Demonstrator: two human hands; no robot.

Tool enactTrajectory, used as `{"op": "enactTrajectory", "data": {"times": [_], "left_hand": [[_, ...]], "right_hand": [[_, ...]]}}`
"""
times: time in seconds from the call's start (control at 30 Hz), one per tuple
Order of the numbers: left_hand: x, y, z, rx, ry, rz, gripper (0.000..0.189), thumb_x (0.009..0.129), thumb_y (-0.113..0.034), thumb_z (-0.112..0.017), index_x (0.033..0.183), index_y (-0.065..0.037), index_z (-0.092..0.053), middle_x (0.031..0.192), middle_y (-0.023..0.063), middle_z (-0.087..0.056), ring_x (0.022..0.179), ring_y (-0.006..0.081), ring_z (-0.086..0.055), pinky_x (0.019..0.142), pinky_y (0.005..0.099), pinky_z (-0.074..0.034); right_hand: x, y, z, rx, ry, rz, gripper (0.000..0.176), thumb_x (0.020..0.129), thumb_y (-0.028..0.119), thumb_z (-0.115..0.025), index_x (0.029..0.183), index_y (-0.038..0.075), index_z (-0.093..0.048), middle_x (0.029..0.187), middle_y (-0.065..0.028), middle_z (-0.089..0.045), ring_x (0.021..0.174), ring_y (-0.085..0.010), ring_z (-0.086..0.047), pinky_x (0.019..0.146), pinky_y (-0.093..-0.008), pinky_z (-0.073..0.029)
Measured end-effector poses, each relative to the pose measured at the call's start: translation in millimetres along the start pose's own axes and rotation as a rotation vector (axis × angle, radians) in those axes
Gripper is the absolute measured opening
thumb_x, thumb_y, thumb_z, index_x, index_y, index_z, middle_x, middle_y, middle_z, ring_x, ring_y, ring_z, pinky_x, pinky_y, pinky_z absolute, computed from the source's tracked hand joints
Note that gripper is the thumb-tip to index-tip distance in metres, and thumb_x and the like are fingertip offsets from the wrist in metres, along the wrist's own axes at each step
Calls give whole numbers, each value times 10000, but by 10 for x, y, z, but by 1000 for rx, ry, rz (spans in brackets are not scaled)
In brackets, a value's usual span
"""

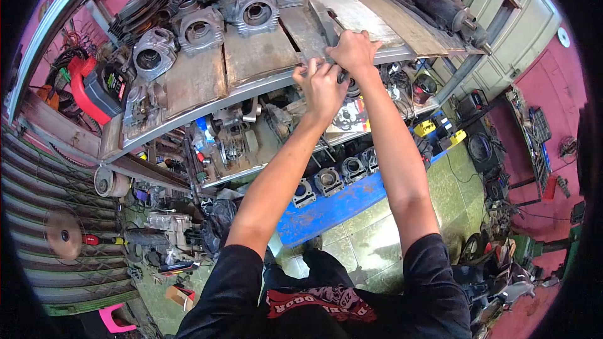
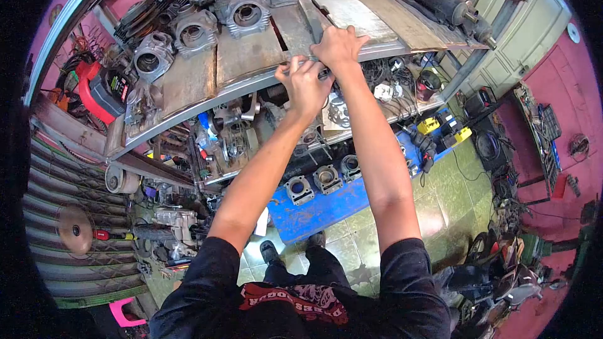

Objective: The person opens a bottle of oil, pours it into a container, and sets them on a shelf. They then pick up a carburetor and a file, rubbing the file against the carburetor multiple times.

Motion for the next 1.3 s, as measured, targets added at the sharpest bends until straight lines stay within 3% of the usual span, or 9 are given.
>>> {"op": "enactTrajectory", "data": {"times": [0.27,0.37,0.53,0.57,0.63,0.77,0.93,1.07,1.3], "left_hand": [[-117,117,586,-156,-16,-62,222,705,-208,-846,906,-148,-770,1019,-43,-722,1163,201,-589,980,527,-272],[-122,306,1129,-136,-58,-45,269,748,-228,-849,1005,-199,-775,1101,-57,-727,1184,189,-594,1008,503,-269],[-143,1020,2474,208,-229,124,315,783,-204,-834,1080,-169,-733,1090,39,-680,1123,260,-588,981,447,-380],[-178,1335,2683,138,-246,149,356,775,-279,-832,1099,-187,-716,1129,18,-638,1154,244,-562,980,473,-301],[-194,1693,3193,208,-220,215,483,769,-254,-849,1206,-151,-670,1161,49,-626,1175,272,-545,960,462,-394],[-134,2376,3789,248,-54,233,765,720,-292,-898,1384,-120,-557,1319,106,-594,1286,336,-497,1091,574,-346],[-6,2929,3837,240,442,431,921,694,-294,-927,1480,-71,-501,1450,135,-588,1374,307,-520,1144,544,-341],[76,3015,3823,-16,481,326,880,680,-263,-933,1415,22,-543,1400,190,-612,1308,321,-580,1108,369,-439],[-26,3159,3712,-150,402,345,816,691,-243,-926,1383,2,-568,1336,198,-652,1282,314,-597,1078,379,-459]], "right_hand": [[-440,112,72,199,-336,46,469,788,421,-776,1108,78,-763,981,-174,-738,1084,-356,-640,986,-627,-400],[-640,308,18,397,-289,38,516,803,456,-760,1132,58,-746,1094,-212,-732,1149,-354,-626,1012,-569,-396],[-1108,974,98,610,-199,45,484,838,434,-757,1097,26,-728,982,-196,-711,1058,-340,-639,971,-479,-418],[-1152,1095,12,617,-190,56,484,838,434,-757,1097,26,-728,982,-196,-711,1058,-340,-639,971,-479,-418],[-1265,1375,-69,776,-286,203,395,893,324,-752,1086,-17,-703,776,-117,-708,751,-180,-649,713,-365,-499],[-1569,2008,10,1063,-15,195,329,940,277,-720,1063,-27,-685,765,-92,-724,690,-112,-644,655,-302,-493],[-1834,2528,14,1390,154,204,618,970,238,-706,1457,-24,-430,891,-96,-708,686,-143,-670,641,-285,-521],[-1905,2701,-33,1531,197,251,646,966,241,-715,1471,-36,-421,896,-111,-709,746,-140,-677,676,-282,-522],[-2086,2727,3,1437,232,264,729,921,210,-763,1514,-2,-393,817,-96,-728,739,-135,-684,702,-288,-519]]}}
Point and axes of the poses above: each hand's wrist, its own x-axis towards the middle knuckle, its own z-axis out of the back of the hand, y = z × x, the point moved 5 cm from there along x, towards the middle knuckle
